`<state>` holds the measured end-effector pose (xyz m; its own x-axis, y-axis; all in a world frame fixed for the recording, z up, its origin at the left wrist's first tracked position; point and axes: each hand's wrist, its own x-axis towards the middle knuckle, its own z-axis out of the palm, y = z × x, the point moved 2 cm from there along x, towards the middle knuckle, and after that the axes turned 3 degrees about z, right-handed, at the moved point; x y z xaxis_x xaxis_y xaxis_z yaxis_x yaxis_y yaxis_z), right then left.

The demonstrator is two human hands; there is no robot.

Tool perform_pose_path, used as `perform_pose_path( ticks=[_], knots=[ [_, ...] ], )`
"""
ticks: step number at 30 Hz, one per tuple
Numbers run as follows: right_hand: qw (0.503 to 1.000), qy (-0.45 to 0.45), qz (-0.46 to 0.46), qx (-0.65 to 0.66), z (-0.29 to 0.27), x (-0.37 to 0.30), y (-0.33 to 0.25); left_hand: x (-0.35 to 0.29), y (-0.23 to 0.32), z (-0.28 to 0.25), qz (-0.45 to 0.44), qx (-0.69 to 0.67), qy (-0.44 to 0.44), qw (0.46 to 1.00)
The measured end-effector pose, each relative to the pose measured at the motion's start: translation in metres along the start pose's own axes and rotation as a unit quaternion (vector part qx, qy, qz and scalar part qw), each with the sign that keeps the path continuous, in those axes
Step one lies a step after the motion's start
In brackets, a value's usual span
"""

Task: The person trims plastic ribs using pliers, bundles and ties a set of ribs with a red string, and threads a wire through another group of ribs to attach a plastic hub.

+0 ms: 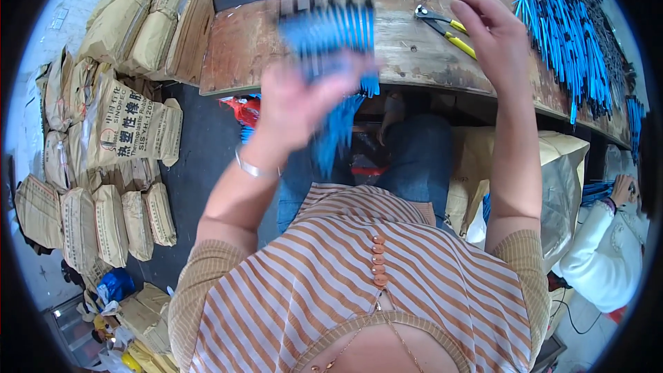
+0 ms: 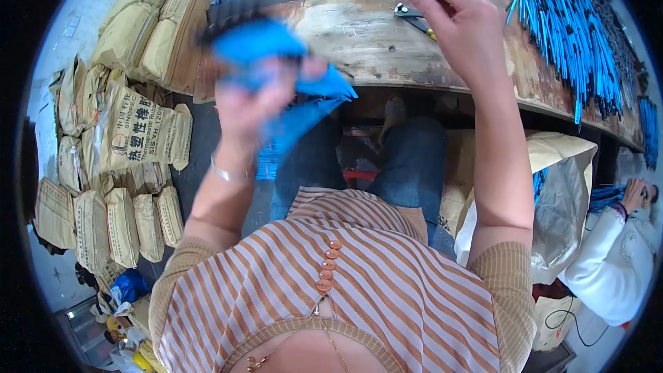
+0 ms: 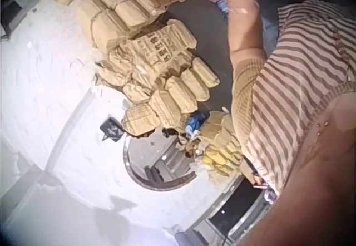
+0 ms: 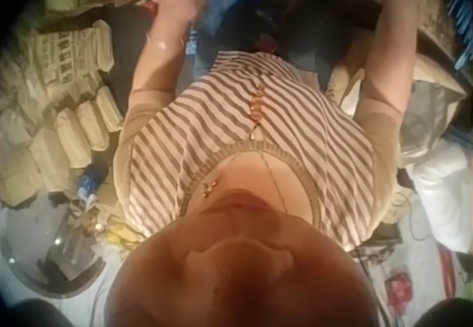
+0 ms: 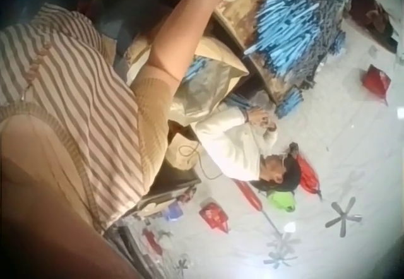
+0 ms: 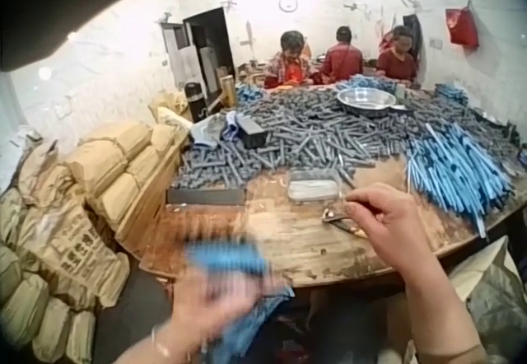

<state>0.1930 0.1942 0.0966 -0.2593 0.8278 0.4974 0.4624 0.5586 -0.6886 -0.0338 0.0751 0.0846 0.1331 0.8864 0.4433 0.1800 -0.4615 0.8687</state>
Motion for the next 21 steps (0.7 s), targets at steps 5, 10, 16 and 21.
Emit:
perform_pose_path(
  ticks=[5,10,16,21],
  knots=[
    [0.979,-0.042,-0.073,-0.186,0.034,0.057,0.032,-0.045,-0.008,0.027,0.138,0.043,-0.143,0.979],
    [0.905,-0.201,-0.040,-0.374,0.102,0.140,0.096,-0.035,-0.008,0.014,0.041,-0.036,-0.122,0.991],
    [0.847,-0.258,-0.012,-0.464,0.125,0.146,0.112,-0.034,-0.018,0.005,0.155,0.003,-0.131,0.979],
    [0.870,-0.236,-0.060,-0.428,0.104,0.140,0.103,-0.040,-0.028,0.005,0.138,-0.039,-0.120,0.982]
  ],
)
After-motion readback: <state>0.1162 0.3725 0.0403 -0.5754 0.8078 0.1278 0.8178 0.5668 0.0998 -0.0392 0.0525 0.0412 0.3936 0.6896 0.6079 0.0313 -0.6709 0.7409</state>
